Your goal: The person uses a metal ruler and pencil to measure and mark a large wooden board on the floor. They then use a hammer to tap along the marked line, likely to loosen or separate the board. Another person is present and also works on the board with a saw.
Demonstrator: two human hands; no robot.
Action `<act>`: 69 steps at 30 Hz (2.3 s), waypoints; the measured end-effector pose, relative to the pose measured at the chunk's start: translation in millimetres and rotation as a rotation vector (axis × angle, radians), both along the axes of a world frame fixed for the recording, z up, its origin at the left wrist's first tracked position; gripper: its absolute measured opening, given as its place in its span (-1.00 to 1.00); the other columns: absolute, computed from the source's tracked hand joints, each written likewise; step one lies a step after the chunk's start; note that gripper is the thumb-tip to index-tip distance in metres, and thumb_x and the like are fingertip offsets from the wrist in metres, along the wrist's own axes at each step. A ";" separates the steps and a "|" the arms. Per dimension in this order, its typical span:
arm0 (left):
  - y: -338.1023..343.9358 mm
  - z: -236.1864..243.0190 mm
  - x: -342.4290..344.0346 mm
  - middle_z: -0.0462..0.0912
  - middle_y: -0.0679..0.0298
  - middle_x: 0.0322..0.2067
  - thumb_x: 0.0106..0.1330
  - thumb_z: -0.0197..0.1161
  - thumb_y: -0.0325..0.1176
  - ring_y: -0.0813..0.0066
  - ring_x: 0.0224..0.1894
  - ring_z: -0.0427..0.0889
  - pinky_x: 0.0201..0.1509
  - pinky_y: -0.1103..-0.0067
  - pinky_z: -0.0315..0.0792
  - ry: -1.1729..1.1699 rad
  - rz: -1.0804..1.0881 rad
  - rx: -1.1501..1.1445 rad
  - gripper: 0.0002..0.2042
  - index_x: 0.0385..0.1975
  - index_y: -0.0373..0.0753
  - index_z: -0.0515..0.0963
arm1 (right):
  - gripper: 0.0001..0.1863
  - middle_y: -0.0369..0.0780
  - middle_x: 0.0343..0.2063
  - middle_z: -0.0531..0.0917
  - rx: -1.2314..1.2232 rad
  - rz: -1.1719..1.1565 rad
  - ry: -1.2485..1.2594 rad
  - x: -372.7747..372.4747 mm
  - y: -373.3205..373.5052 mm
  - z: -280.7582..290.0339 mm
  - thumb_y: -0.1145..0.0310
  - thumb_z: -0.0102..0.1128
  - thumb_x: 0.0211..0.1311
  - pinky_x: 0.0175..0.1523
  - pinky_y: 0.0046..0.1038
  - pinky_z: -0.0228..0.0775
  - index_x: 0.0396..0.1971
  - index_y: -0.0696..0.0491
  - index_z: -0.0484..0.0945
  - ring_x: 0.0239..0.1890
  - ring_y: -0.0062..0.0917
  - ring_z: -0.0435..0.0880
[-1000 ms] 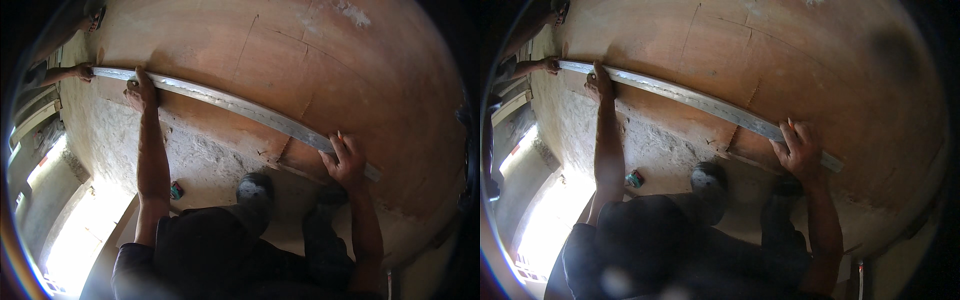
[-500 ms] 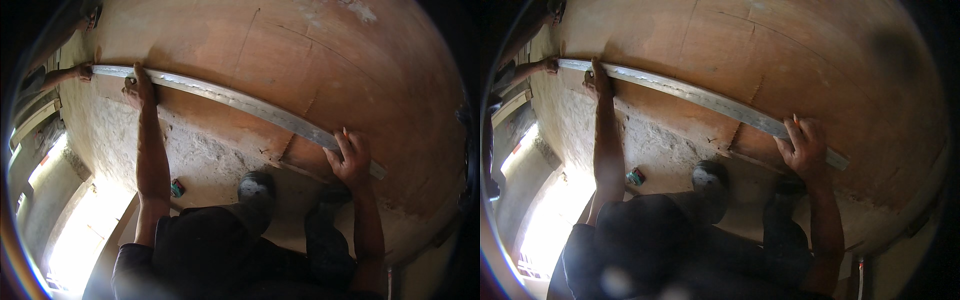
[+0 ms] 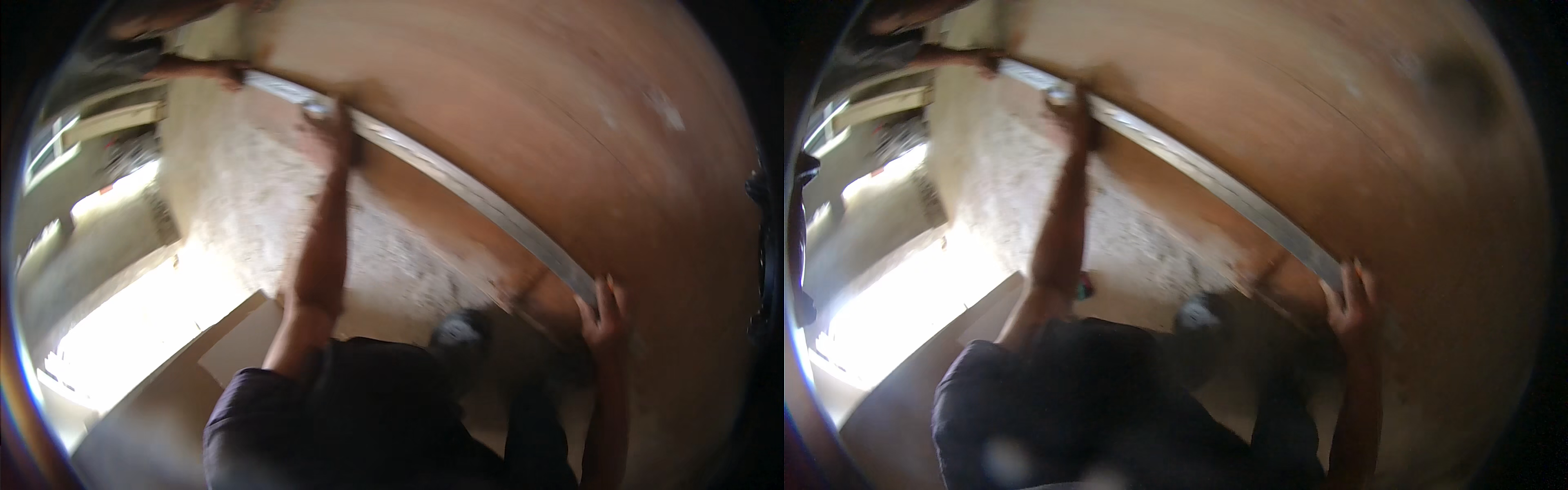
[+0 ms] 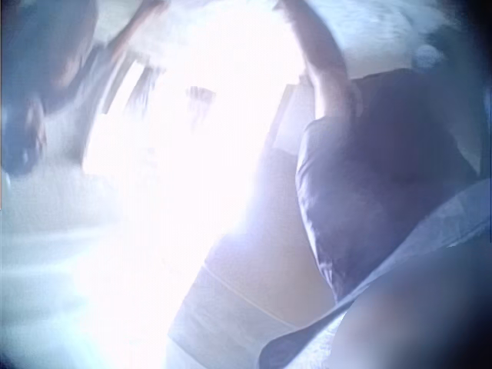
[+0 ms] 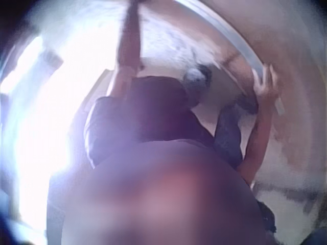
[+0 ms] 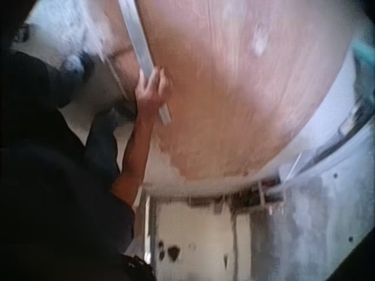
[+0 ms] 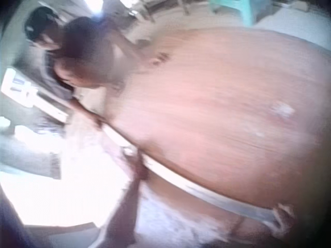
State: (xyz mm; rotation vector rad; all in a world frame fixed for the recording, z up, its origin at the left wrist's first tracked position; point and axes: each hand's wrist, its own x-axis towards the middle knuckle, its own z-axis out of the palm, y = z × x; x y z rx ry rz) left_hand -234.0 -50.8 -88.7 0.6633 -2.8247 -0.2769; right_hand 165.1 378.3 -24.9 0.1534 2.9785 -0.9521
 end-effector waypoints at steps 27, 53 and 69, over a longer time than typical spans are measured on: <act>68.0 84.7 108.9 -0.01 -0.28 0.50 -0.05 0.42 0.48 -0.07 0.56 0.03 0.51 -0.09 -0.04 -0.322 -0.660 -0.008 0.27 0.42 -0.54 0.13 | -0.42 -0.02 -0.16 0.53 0.106 0.086 0.080 -6.5 1.3 7.4 0.27 0.55 0.05 0.01 -0.11 0.42 0.08 0.18 0.59 -0.10 -0.07 0.54; 73.9 100.5 90.0 -0.26 -0.33 0.53 0.09 0.36 0.36 -0.20 0.60 -0.18 0.36 -0.42 -0.05 -0.654 -0.534 0.118 0.21 0.45 -0.55 -0.02 | -0.77 0.09 -0.20 0.74 -0.139 0.400 -0.060 -462.0 -306.9 15.7 0.40 0.08 0.27 0.04 -0.07 0.58 -0.24 0.11 0.71 -0.09 -0.01 0.75; 82.4 109.8 87.7 -0.14 -0.43 0.49 -0.08 0.50 0.41 -0.24 0.54 0.06 0.35 -0.26 0.13 -0.650 -0.561 0.087 0.27 0.38 -0.58 0.12 | -0.88 0.07 -0.40 0.66 -0.069 0.754 -0.079 -346.9 -166.7 0.3 0.43 0.06 0.24 -0.17 -0.04 0.50 -0.36 0.13 0.56 -0.25 0.03 0.68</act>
